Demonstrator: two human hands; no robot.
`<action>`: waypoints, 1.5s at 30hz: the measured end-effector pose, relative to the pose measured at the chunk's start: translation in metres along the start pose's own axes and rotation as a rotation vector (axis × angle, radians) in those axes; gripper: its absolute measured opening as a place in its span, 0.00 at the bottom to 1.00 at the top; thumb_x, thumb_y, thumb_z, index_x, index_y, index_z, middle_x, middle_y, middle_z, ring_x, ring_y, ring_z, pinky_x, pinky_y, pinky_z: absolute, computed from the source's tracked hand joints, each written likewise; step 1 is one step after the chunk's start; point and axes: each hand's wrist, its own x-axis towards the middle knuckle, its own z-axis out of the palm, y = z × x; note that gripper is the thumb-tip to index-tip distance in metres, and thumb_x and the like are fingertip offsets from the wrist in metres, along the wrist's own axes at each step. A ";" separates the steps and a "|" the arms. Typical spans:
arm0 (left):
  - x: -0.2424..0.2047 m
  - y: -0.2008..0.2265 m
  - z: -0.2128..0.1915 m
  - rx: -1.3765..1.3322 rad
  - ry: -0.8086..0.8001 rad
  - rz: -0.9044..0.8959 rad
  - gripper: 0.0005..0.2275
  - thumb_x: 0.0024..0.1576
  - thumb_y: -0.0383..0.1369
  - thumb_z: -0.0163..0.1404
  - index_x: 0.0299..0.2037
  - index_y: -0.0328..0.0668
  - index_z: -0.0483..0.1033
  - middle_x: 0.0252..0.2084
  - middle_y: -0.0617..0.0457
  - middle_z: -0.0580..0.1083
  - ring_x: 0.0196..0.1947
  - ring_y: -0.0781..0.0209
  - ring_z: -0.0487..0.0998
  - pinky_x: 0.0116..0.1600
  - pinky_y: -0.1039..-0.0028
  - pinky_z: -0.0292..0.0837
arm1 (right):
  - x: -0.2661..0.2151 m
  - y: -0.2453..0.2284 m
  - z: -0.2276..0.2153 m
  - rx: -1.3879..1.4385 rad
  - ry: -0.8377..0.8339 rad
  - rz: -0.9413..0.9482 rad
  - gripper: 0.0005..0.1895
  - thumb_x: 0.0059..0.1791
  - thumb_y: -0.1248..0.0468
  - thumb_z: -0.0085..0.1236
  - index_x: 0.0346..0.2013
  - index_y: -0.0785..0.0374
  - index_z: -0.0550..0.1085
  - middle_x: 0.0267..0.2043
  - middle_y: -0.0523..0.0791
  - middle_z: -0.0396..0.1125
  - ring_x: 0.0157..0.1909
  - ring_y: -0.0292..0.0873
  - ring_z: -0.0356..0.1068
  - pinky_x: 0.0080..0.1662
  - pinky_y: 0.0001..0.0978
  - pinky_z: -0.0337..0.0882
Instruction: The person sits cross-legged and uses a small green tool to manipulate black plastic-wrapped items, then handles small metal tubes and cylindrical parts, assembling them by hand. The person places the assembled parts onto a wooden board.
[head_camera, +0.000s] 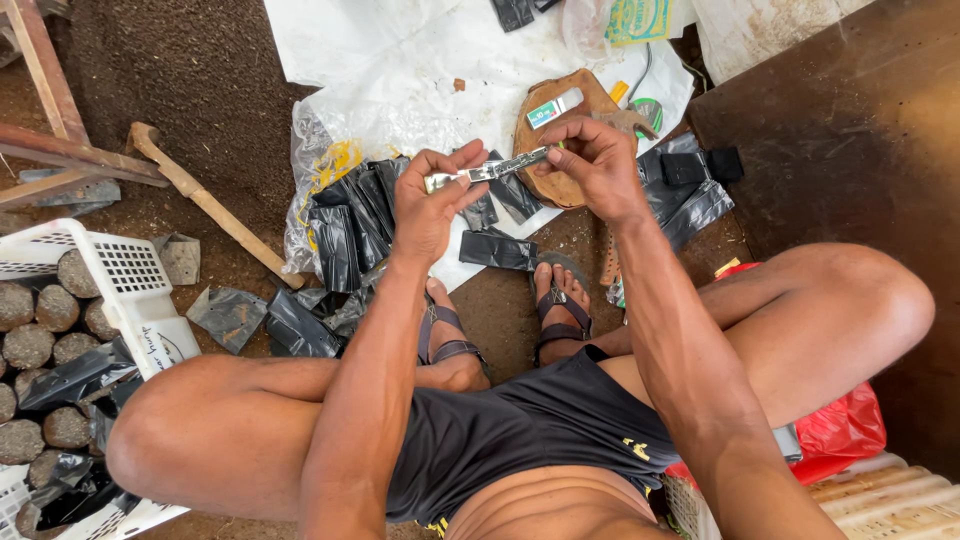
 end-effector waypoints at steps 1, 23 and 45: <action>0.000 0.005 0.000 0.078 0.017 -0.040 0.07 0.58 0.17 0.51 0.40 0.38 0.70 0.56 0.41 0.78 0.56 0.51 0.82 0.56 0.61 0.84 | -0.001 -0.001 -0.002 0.027 -0.018 -0.017 0.07 0.53 0.78 0.55 0.46 0.71 0.75 0.47 0.47 0.71 0.45 0.40 0.75 0.51 0.35 0.82; 0.002 -0.008 0.030 0.742 -0.070 -0.373 0.23 0.61 0.50 0.51 0.28 0.33 0.80 0.19 0.51 0.75 0.14 0.68 0.74 0.19 0.79 0.67 | -0.004 -0.014 0.014 -0.152 -0.407 0.073 0.15 0.49 0.80 0.59 0.51 0.69 0.77 0.53 0.48 0.70 0.54 0.41 0.73 0.56 0.35 0.76; -0.008 0.009 0.021 -0.036 -0.328 -0.555 0.25 0.50 0.26 0.40 0.60 0.25 0.67 0.42 0.43 0.78 0.37 0.59 0.83 0.40 0.66 0.85 | 0.005 -0.012 -0.004 -0.137 -0.335 0.059 0.10 0.48 0.79 0.60 0.44 0.69 0.79 0.47 0.46 0.73 0.48 0.38 0.74 0.50 0.31 0.77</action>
